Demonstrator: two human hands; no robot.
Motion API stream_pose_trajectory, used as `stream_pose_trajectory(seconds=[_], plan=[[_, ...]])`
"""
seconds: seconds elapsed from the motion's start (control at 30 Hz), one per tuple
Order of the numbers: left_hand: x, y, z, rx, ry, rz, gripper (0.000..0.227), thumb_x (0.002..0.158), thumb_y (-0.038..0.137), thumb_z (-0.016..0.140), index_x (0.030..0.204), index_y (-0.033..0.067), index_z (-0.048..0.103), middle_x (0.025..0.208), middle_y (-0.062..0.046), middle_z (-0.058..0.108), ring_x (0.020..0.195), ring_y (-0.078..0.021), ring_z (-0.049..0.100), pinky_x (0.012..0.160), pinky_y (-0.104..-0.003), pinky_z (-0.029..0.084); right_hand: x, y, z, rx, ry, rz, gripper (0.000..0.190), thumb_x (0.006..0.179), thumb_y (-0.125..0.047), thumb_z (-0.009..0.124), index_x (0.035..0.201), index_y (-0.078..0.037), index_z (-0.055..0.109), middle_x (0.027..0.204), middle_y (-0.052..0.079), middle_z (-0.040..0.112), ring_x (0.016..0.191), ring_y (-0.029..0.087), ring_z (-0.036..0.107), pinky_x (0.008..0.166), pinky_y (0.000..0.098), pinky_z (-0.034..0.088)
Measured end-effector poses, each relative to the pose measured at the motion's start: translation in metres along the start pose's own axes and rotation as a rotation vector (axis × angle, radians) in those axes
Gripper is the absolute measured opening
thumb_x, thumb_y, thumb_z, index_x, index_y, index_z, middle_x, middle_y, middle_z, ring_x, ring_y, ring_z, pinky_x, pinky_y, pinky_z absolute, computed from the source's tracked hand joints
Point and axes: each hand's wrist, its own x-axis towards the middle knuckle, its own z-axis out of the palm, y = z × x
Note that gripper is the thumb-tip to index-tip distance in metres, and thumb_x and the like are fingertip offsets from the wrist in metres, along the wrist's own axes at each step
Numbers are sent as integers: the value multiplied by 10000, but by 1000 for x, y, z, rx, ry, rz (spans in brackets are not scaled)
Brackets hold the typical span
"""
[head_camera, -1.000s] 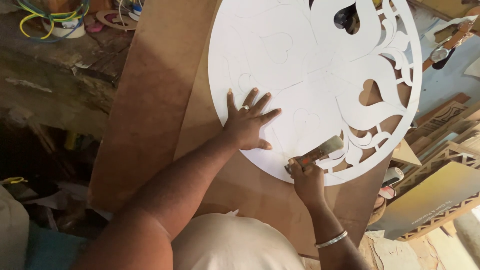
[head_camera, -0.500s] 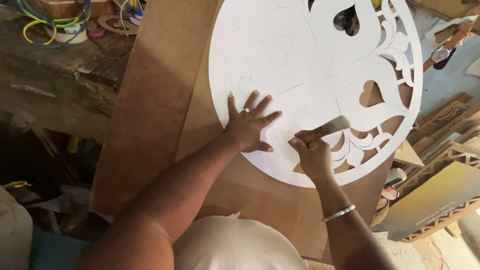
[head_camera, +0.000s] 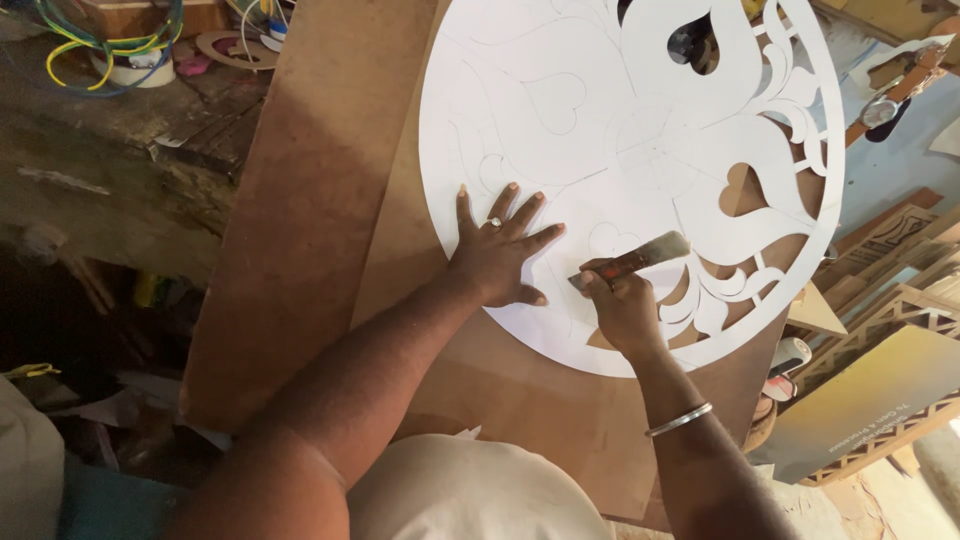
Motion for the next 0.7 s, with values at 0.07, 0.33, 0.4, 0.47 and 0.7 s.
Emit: stream_pose_trajectory(seconds=[0.07,0.33,0.4,0.47,0.7], plan=[[1,0,0,-2,-5,-2,1066,692,736,754,1580,440,245,1728,9,-10,1581,-284,-74,1121,-807,-94,0,-1,1,-3,2,9,256,987,-235,663,1085,-13,745,847,63,756,787,132,699,730,297,556],[12,-4,18,13,58,22,1104,663,748,762,1587,411,259,1724,-12,27,1572,-343,-43,1062,-863,-56,-1,5,2,-133,52,-13,240,983,-235,677,1029,-20,771,870,87,771,802,176,726,732,335,556],[8,-4,20,-15,65,34,1102,657,747,771,1585,406,285,1726,-24,44,1578,-343,-34,1070,-863,-58,-7,3,1,-87,31,-11,227,990,-216,671,1033,-13,762,878,87,771,815,172,723,740,328,559],[8,-5,19,-31,93,42,1100,651,747,781,1583,401,312,1728,-37,61,1584,-344,-26,1078,-862,-60,-6,-1,1,-38,22,-28,214,997,-197,665,1038,-6,752,886,86,771,827,167,721,748,320,561],[9,-6,18,-12,90,35,1107,640,736,789,1583,412,308,1723,-36,51,1575,-340,-38,1084,-856,-72,-4,-5,3,-57,16,-79,185,1008,-163,677,1067,-2,747,866,83,760,790,145,711,727,305,559]])
